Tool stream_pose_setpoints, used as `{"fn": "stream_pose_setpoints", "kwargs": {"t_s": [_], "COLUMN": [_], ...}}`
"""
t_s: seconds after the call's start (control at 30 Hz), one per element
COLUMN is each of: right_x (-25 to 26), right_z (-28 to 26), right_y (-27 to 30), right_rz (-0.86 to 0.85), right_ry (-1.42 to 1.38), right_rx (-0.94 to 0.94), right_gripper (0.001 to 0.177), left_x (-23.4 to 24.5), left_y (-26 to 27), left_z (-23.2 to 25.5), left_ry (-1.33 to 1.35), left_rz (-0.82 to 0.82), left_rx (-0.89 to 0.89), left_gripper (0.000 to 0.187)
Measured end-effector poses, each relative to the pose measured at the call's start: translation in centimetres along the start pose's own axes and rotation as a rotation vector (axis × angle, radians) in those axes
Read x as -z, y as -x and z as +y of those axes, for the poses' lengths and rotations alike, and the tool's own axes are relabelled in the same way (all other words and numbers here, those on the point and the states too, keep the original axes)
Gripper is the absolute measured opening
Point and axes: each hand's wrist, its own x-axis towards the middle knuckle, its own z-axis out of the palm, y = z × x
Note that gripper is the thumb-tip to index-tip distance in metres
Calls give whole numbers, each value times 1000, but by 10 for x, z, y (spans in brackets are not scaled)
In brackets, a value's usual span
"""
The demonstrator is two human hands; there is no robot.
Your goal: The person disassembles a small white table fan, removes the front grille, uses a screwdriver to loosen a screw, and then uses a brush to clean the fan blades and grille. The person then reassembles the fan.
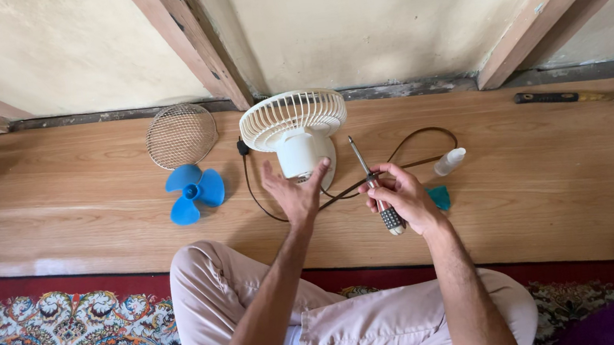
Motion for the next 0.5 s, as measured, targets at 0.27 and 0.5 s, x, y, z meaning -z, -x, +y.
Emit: {"fn": "stream_pose_setpoints", "kwargs": {"t_s": [0.27, 0.5], "right_x": [-12, -12], "right_z": [-8, -8], "right_y": [1, 0], "right_rz": [46, 55], "right_ry": [-110, -39], "right_rx": [-144, -163], "right_gripper": [52, 52], "left_x": [-30, -30], "left_y": [28, 19], "left_z": [6, -18], "left_ry": [443, 546], "left_rz": [-30, 22], "left_rx": [339, 273], "left_gripper": [112, 98]}}
